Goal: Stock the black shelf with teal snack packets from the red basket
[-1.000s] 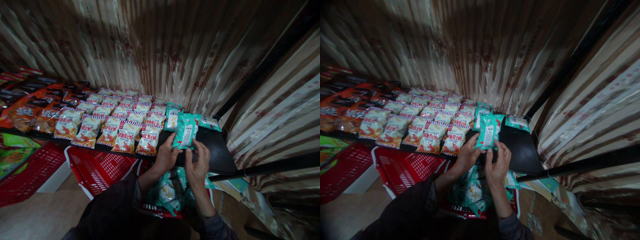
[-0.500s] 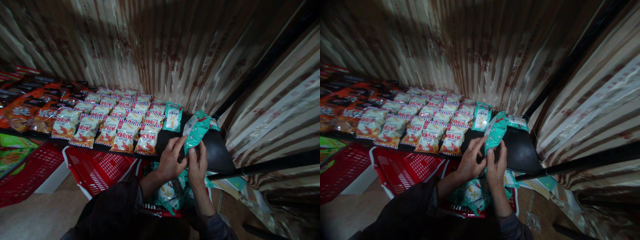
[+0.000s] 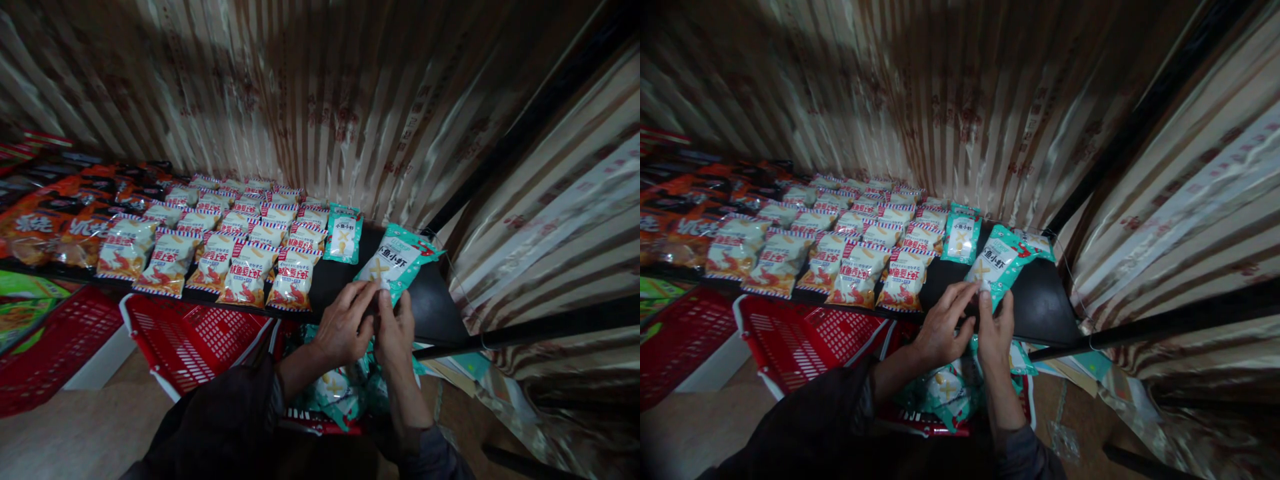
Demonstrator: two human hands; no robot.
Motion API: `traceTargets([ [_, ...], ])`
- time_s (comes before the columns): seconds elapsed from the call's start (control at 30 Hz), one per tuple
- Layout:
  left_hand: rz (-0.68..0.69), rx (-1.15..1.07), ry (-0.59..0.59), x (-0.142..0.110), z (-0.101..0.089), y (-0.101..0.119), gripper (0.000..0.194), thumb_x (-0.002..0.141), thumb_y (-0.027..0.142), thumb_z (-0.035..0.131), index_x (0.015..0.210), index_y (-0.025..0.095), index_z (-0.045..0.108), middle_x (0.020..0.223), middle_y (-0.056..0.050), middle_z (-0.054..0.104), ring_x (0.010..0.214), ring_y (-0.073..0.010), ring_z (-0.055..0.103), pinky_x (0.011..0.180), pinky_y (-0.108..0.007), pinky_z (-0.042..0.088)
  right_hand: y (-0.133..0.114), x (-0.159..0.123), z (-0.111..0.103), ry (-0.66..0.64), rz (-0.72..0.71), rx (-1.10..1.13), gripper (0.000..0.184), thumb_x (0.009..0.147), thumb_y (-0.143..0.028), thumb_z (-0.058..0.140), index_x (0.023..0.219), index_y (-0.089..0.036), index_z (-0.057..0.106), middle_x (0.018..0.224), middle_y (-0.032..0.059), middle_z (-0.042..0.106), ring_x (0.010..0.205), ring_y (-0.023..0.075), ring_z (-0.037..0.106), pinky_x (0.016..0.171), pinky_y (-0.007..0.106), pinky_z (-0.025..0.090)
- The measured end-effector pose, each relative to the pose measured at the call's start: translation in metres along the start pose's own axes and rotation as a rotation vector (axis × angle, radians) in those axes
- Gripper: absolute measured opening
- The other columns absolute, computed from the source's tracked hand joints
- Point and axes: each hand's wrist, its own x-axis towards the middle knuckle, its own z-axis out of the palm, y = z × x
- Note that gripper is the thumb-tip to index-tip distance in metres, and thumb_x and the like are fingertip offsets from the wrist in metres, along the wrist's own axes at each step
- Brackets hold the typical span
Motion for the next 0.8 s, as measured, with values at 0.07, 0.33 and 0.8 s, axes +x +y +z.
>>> traceTargets([
  [0.07,-0.003,-0.021,0.031,0.001,-0.001,0.000,0.060,0.083,0.012,0.046,0.142,0.024,0.040,0.132,-0.010,0.050,0.119,-0.0224,0.052,0.102,-0.037,0.048,0.002,0.003,-0.001,0.026,0.019,0.042,0.039,0.081,-0.050,0.062,0.108,-0.021,0.058,0.102,0.0036,0.067,0.093,0.0181,0.062,0.084,0.032,0.050],
  [0.33,-0.199,0.108,0.204,0.005,-0.003,-0.019,0.039,0.088,0.021,0.047,0.126,0.018,0.057,0.134,-0.013,0.048,0.124,-0.0256,0.049,0.104,-0.044,0.045,-0.001,0.009,-0.001,0.017,0.129,0.243,0.041,0.078,-0.048,0.067,0.112,-0.026,0.060,0.112,0.0024,0.066,0.095,0.0169,0.064,0.072,0.027,0.056],
  [0.8,-0.316,-0.047,0.171,0.013,0.000,-0.038,0.061,0.084,0.013,0.047,0.144,0.011,0.036,0.152,-0.020,0.031,0.138,-0.0299,0.038,0.111,-0.049,0.040,0.026,0.053,0.026,-0.034,0.211,0.116,0.061,0.066,-0.051,0.074,0.118,-0.022,0.060,0.108,0.0040,0.069,0.088,0.0173,0.065,0.062,0.024,0.055],
])
